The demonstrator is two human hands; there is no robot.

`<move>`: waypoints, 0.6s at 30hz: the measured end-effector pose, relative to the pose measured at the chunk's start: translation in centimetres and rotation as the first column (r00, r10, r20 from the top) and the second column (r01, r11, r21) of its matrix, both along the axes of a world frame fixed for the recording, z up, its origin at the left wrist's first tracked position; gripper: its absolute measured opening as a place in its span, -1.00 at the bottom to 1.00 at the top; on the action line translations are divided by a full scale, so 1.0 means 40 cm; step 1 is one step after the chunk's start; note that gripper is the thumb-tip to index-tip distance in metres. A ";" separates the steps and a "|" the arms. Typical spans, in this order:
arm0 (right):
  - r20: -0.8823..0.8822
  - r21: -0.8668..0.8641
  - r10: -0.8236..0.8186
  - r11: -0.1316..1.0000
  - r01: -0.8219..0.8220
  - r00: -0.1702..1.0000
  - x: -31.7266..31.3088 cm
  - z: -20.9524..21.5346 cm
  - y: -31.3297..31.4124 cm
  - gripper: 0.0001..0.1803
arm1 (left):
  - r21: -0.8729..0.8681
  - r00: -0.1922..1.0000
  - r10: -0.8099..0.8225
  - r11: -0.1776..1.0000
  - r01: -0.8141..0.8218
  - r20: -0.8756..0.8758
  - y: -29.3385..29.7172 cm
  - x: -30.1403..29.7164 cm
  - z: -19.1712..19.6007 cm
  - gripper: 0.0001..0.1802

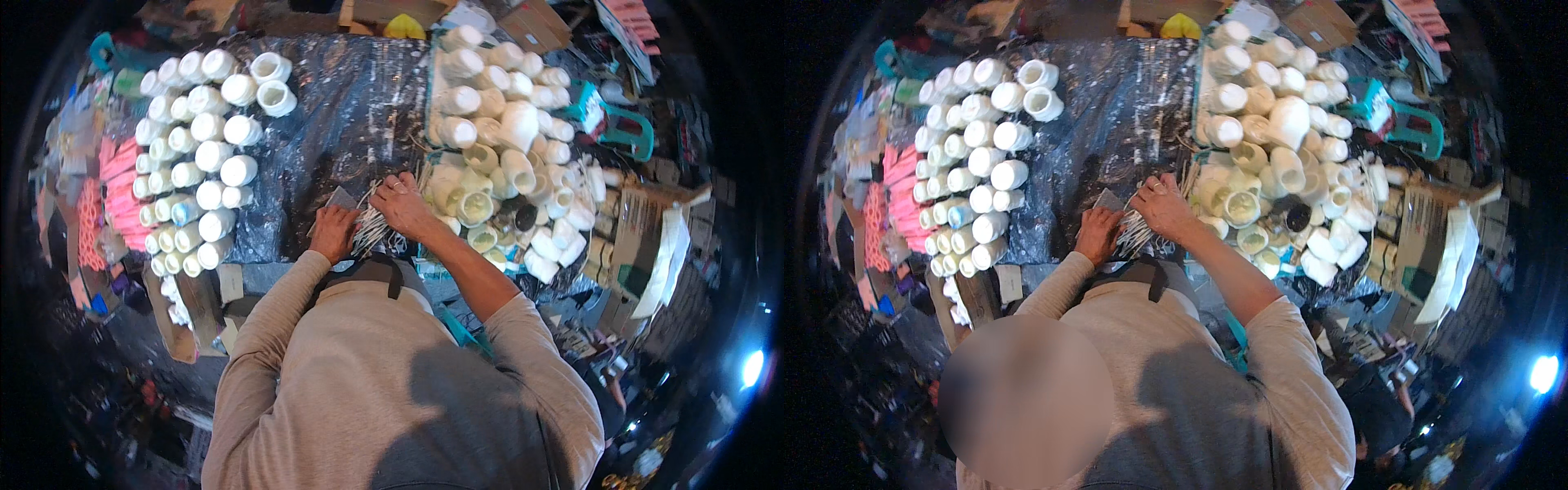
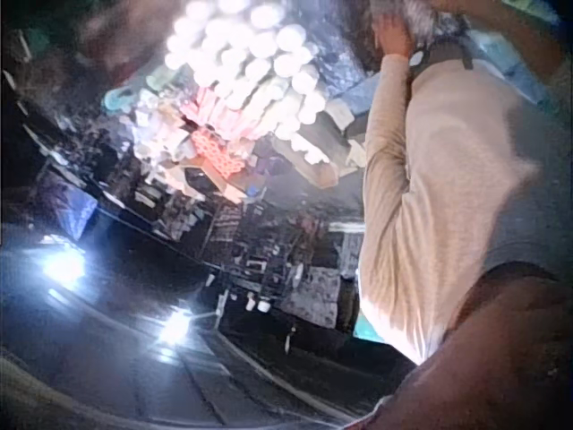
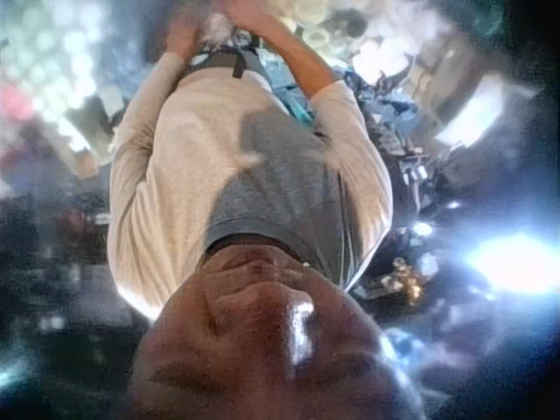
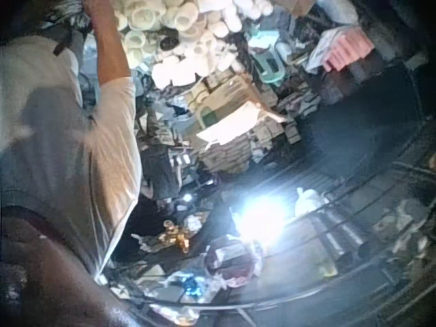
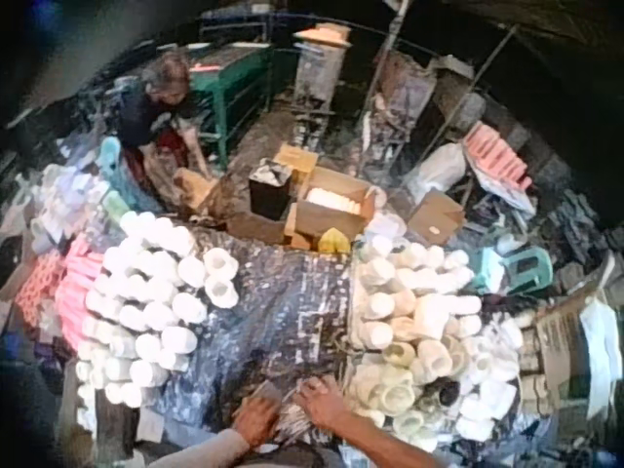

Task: The person inserts wicks into white cylindrical candle bodies and places them on the table. The person also uses a knife to trim the ends of multiple wicks held together.

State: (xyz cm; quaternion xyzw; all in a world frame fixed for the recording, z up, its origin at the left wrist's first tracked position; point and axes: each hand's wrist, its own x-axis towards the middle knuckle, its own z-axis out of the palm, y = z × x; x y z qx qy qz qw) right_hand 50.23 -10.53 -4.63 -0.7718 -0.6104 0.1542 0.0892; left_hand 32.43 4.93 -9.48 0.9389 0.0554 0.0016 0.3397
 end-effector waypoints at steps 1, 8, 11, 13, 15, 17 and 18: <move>0.000 0.004 -0.030 1.000 0.030 1.000 -0.001 0.026 -0.021 -0.79 | -0.008 0.996 -0.053 0.999 0.053 -0.067 0.005 0.008 0.006 -0.74; -0.046 0.004 -0.264 0.964 0.265 0.963 -0.064 0.139 -0.173 -0.83 | 0.022 0.934 -0.293 0.955 0.295 0.204 0.017 0.028 0.061 -0.70; -0.030 -0.042 -0.375 0.927 0.373 0.927 -0.112 0.169 -0.225 -0.85 | 0.016 0.929 -0.353 0.935 0.353 0.111 0.020 0.051 0.084 -0.84; -0.057 -0.055 -0.468 0.884 0.465 0.882 -0.137 0.190 -0.269 -0.87 | -0.067 0.936 -0.338 0.936 0.345 0.099 0.013 0.061 0.105 -0.83; -0.096 -0.061 -0.542 0.840 0.539 0.835 -0.154 0.213 -0.321 -0.91 | -0.062 0.928 -0.341 0.933 0.353 0.147 0.004 0.071 0.130 -0.81; -0.084 -0.053 -0.626 0.780 0.624 0.775 -0.140 0.235 -0.379 -0.88 | -0.117 0.943 -0.249 0.953 0.279 0.222 -0.003 0.080 0.154 -0.80; -0.079 -0.026 -0.652 0.758 0.652 0.755 -0.128 0.246 -0.407 -0.87 | -0.146 0.947 -0.194 0.961 0.236 0.255 -0.003 0.083 0.164 -0.79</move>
